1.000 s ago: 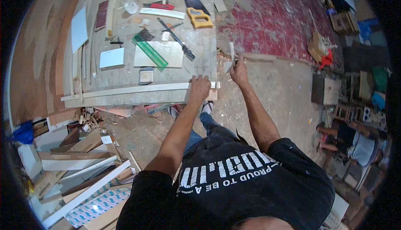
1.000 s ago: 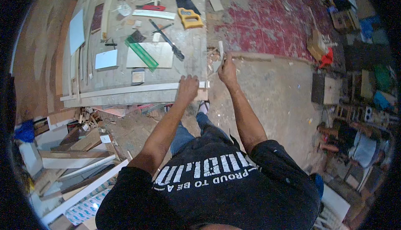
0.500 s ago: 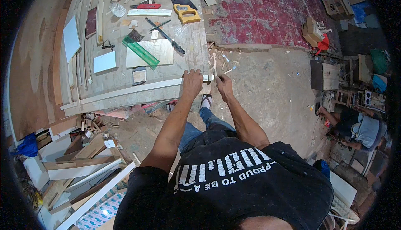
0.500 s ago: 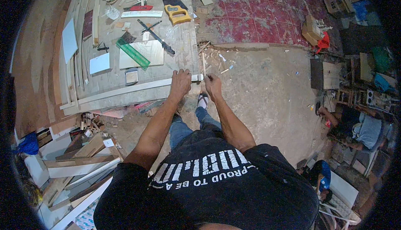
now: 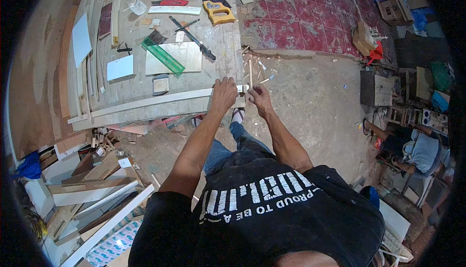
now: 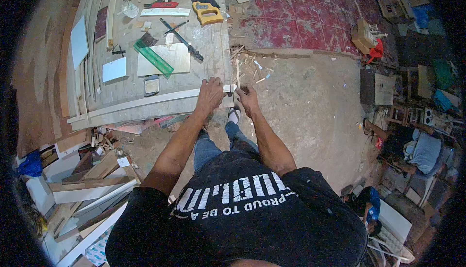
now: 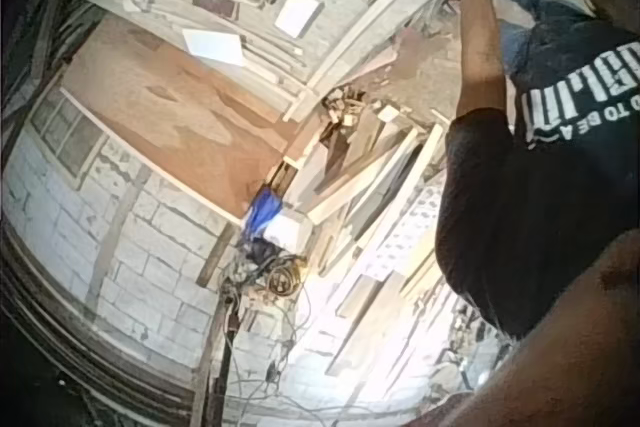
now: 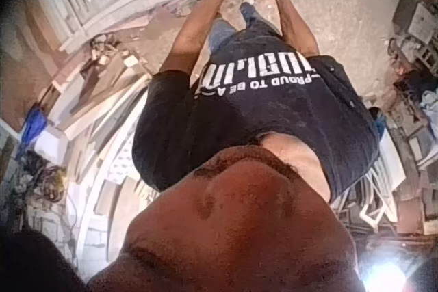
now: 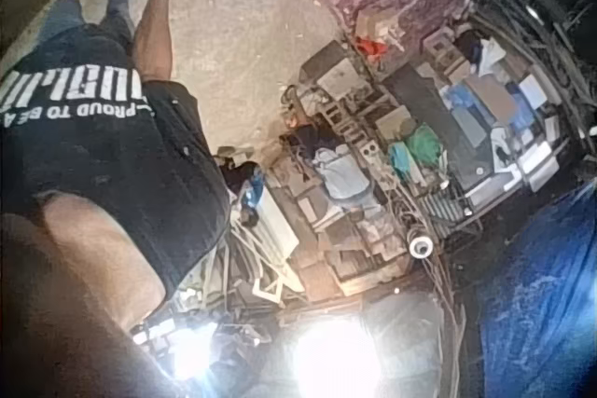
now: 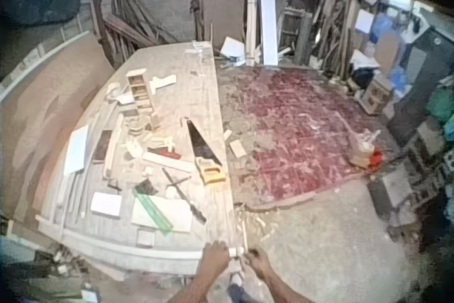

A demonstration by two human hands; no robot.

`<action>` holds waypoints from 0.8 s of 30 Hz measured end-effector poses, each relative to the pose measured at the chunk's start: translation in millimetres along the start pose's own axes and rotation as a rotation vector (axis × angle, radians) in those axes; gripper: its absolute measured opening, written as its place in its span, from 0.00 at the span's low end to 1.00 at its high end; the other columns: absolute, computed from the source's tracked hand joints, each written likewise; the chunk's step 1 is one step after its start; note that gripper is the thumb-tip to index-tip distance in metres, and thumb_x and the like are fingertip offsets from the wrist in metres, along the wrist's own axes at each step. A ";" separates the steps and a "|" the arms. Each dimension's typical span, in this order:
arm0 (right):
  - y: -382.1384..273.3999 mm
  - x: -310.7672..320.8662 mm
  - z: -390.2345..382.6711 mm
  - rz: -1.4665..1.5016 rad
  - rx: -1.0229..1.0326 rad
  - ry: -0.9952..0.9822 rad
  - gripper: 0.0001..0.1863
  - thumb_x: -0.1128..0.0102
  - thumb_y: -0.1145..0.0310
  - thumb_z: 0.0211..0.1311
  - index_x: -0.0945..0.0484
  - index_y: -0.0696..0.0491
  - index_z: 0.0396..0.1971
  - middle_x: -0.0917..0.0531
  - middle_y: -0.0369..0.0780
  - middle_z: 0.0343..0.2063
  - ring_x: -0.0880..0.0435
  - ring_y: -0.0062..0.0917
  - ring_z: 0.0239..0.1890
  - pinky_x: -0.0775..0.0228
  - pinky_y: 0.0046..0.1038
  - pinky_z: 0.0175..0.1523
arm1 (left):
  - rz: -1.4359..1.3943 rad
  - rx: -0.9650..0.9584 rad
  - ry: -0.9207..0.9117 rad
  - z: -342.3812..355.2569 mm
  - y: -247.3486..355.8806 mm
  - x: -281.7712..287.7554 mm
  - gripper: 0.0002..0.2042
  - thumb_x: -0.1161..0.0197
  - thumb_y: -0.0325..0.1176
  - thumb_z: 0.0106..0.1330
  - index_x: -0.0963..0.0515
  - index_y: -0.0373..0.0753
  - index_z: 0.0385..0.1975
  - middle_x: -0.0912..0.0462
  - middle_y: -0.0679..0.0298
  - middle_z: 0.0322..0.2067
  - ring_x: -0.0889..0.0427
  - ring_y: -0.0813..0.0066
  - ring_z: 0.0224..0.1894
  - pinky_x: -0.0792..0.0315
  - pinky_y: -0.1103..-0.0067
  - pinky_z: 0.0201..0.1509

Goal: Measuring, marking, and sawing small wooden pieces for a project.

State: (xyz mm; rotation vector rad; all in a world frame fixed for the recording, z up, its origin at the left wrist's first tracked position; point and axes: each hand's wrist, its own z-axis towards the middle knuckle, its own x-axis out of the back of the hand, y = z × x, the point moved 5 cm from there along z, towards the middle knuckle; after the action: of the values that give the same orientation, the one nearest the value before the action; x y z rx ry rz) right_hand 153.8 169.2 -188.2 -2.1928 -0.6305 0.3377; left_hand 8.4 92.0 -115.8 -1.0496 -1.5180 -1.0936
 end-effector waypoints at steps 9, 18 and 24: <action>10.3 2.6 4.5 0.236 -0.089 -0.096 0.16 0.35 0.68 0.64 0.28 0.49 0.48 0.19 0.38 0.41 0.23 0.25 0.44 0.30 0.35 0.49 | 0.026 -0.021 0.003 1.2 -5.4 -8.5 0.13 0.32 0.41 0.59 0.18 0.41 0.38 0.20 0.63 0.37 0.23 0.65 0.47 0.33 0.65 0.47; 10.8 7.2 -3.4 0.441 -0.110 -0.096 0.15 0.36 0.69 0.65 0.27 0.51 0.49 0.20 0.37 0.43 0.21 0.23 0.48 0.31 0.39 0.56 | -0.007 -0.052 0.046 0.9 -3.3 -6.8 0.05 0.37 0.31 0.58 0.18 0.41 0.33 0.19 0.64 0.36 0.21 0.65 0.46 0.32 0.65 0.46; 9.0 -1.6 -16.9 0.384 -0.074 -0.056 0.09 0.37 0.68 0.67 0.20 0.54 0.44 0.18 0.34 0.38 0.21 0.21 0.44 0.28 0.27 0.50 | -0.040 -0.028 0.037 -5.9 1.0 -11.1 0.12 0.30 0.36 0.56 0.19 0.38 0.35 0.21 0.62 0.37 0.23 0.63 0.46 0.32 0.65 0.48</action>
State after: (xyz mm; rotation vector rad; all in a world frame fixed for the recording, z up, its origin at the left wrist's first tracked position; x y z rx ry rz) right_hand 162.8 152.7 -184.4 -2.3786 -0.2486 0.5835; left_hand 12.5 85.4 -125.6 -1.0159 -1.5040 -1.1592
